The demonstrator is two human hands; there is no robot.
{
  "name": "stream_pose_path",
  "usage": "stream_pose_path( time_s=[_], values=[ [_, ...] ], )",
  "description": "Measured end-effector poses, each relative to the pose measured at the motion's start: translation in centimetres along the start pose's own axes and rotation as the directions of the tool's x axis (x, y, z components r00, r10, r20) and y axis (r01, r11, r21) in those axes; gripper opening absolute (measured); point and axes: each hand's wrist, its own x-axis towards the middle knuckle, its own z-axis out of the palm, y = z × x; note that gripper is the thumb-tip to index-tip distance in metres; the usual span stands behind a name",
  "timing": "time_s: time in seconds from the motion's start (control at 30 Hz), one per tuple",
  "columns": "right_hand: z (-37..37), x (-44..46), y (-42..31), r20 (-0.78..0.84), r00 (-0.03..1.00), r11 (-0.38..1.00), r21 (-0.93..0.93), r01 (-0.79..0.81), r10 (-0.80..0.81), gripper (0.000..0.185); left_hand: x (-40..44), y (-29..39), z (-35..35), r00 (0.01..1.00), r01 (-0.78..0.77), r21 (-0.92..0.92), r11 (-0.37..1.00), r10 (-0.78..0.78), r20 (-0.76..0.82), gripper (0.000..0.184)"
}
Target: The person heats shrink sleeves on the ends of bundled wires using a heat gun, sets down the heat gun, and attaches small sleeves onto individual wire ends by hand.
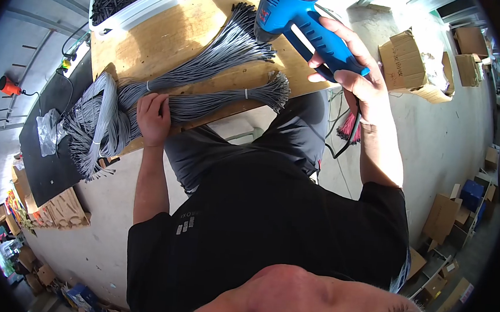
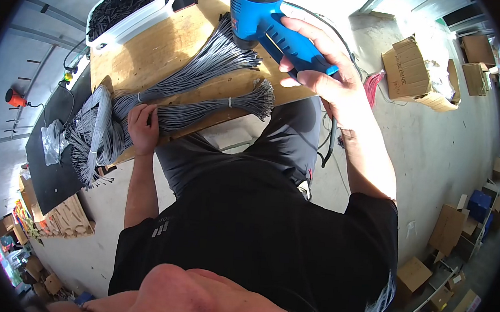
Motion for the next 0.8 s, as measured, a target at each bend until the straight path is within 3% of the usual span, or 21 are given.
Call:
stream_pose_path(
  time_s=[0.8],
  values=[
    [-0.2, -1.7, -0.8, -0.025, 0.999, 0.999, -0.013, -0.032, 0.032, 0.079, -0.2, -0.8, 0.1, 0.998, 0.056, -0.017, 0.998, -0.057, -0.031, 0.012]
  ],
)
